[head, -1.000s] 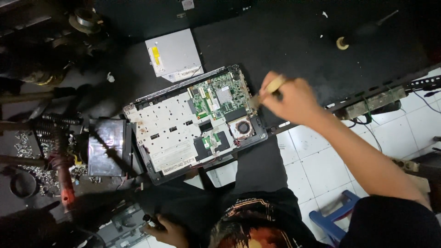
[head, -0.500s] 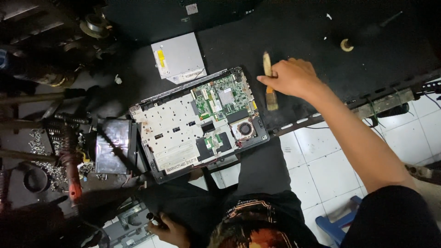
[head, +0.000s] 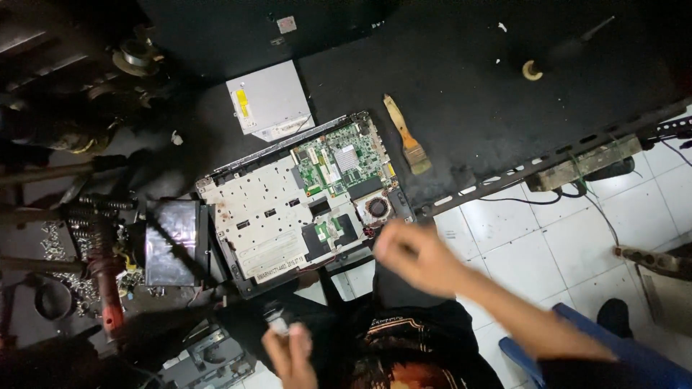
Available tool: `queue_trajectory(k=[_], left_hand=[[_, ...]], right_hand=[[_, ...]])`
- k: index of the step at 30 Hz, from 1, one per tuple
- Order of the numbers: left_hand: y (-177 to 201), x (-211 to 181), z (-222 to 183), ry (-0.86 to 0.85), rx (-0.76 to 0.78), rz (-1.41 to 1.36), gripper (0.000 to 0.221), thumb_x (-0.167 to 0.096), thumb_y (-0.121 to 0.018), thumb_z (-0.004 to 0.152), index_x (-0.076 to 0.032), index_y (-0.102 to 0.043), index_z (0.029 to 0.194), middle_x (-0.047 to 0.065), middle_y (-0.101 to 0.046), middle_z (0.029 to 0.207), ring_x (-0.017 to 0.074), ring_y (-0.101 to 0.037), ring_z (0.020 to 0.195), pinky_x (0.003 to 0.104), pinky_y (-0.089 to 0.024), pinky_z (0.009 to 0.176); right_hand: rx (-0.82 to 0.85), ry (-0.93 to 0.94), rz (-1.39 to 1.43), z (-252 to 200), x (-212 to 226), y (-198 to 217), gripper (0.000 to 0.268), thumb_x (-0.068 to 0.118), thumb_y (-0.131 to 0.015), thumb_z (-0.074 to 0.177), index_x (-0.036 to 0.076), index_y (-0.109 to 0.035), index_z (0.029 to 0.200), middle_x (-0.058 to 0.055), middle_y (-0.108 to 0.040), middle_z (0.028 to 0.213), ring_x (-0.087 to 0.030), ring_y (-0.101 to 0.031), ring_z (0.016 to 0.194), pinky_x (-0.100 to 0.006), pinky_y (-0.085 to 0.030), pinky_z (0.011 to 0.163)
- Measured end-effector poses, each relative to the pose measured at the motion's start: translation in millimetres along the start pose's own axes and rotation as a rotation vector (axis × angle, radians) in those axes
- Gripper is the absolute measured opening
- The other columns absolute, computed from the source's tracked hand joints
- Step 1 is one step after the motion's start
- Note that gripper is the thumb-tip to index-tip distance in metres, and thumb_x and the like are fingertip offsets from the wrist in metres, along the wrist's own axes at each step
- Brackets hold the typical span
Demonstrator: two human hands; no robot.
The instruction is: Cleaning a laptop motherboard with a brush and securing internal components using a screwdriver.
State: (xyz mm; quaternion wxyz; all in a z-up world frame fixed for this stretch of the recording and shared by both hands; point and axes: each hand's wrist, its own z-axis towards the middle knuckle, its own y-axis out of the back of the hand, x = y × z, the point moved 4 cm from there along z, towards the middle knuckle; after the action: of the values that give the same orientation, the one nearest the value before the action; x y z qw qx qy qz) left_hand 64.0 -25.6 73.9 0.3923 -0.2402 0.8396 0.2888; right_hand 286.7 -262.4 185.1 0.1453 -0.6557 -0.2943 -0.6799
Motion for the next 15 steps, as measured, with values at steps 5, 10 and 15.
queue_trajectory(k=[5, 10, 15], left_hand=[[-44, -52, -35, -0.024, 0.596, 0.008, 0.024, -0.014, -0.064, 0.096, -0.004, -0.069, 0.117, 0.01, -0.073, 0.078, 0.015, -0.058, 0.057, 0.027, -0.048, 0.054], [-65, -52, -34, 0.061, 0.967, -0.107, 0.021, -0.018, -0.058, 0.103, 0.0, -0.066, 0.111, 0.013, -0.073, 0.083, 0.0126, -0.047, 0.046, 0.027, -0.042, 0.046], [-69, -35, -25, 0.263, 1.018, -0.44, 0.029, -0.011, -0.065, 0.102, -0.01, -0.038, 0.091, 0.024, -0.07, 0.08, 0.0152, -0.038, 0.038, 0.027, -0.036, 0.041]], right_hand=[[0.05, -0.117, 0.012, -44, 0, -64, 0.043, 0.022, -0.064, 0.1, 0.009, -0.044, 0.136, -0.001, -0.059, 0.092, -0.011, -0.058, 0.071, -0.022, -0.051, 0.055], [0.065, -0.341, 0.239, -51, 5, -67, 0.046, 0.023, -0.063, 0.1, 0.013, -0.057, 0.144, -0.002, -0.067, 0.125, -0.012, -0.066, 0.097, -0.03, -0.054, 0.089], [0.144, -0.516, 0.425, -52, 7, -71, 0.07, 0.027, -0.066, 0.097, 0.02, -0.033, 0.158, -0.007, -0.071, 0.133, -0.02, -0.065, 0.122, -0.036, -0.05, 0.101]])
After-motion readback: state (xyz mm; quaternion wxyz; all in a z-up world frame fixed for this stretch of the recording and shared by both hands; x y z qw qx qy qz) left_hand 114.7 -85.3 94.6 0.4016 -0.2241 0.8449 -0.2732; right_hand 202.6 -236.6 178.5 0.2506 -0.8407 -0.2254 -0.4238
